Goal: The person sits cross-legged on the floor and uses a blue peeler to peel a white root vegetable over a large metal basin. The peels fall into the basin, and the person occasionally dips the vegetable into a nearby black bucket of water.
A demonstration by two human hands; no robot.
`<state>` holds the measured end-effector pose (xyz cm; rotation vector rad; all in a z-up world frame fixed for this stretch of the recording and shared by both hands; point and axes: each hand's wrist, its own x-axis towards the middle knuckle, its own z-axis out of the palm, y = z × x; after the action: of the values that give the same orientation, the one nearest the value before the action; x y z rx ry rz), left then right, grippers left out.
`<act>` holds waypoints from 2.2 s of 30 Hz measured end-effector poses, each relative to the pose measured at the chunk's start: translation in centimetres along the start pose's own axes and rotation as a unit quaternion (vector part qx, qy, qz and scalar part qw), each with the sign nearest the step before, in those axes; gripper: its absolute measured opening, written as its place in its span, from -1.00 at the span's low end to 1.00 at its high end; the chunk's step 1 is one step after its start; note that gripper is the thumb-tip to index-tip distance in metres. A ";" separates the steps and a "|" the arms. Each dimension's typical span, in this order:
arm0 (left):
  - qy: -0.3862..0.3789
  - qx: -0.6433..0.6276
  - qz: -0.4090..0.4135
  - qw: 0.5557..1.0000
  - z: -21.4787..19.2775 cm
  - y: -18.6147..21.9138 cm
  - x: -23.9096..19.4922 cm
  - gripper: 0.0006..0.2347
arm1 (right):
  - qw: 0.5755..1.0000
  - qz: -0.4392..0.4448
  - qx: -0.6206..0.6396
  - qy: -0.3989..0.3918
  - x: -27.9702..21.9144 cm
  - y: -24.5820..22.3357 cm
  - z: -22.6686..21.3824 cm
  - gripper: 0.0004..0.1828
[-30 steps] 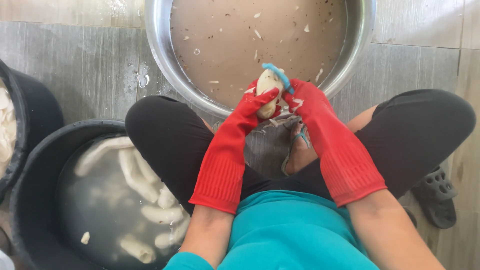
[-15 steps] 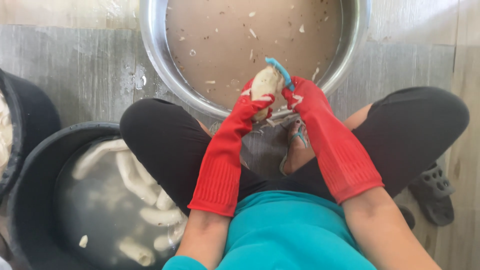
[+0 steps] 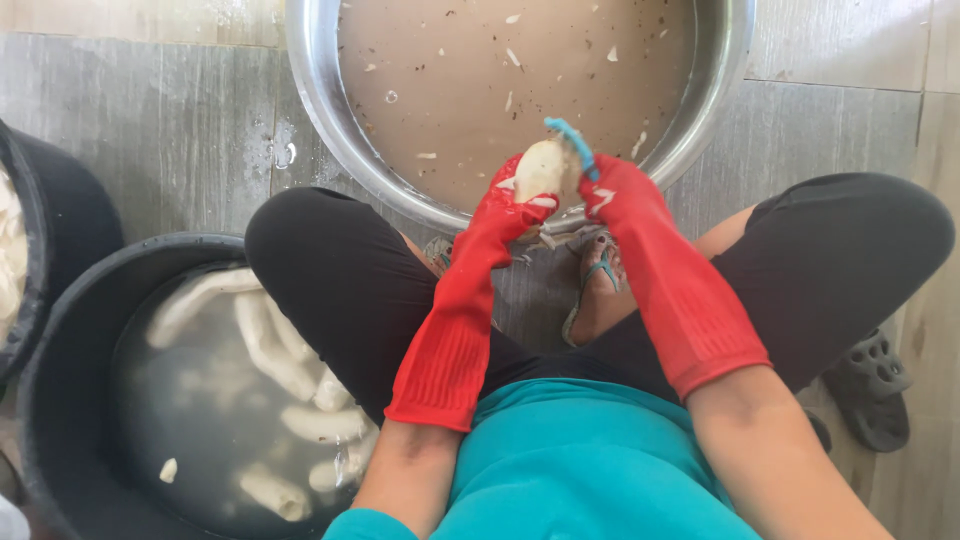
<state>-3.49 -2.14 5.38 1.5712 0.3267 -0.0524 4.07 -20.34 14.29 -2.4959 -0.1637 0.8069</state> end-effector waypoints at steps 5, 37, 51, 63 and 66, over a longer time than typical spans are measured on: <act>0.011 0.022 -0.040 0.999 -1.1 -0.1 0.1 -0.31 | 0.999 0.007 0.040 -0.018 -0.8 -1.3 -1.3 -0.82; 0.074 0.197 -0.133 0.969 1.6 2.9 1.8 -0.37 | 0.998 -0.033 0.001 -0.056 -2.1 -4.2 -3.2 -0.61; 0.180 0.263 0.053 0.946 1.3 -0.8 1.7 -0.50 | 0.997 0.046 -0.008 -0.060 2.8 2.5 2.0 -0.69; -0.068 0.337 -0.171 0.923 4.9 -13.7 5.2 -0.35 | 0.958 0.141 -0.247 -0.034 1.3 -1.2 3.8 -0.43; -0.042 0.307 -0.285 0.907 2.4 9.6 -0.7 -0.24 | 0.983 0.088 -0.155 -0.045 1.3 2.3 1.7 -0.44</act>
<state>-1.43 -4.58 14.75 2.0328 0.7473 -0.7388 4.10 -21.26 11.30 -2.7958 -0.1073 1.0376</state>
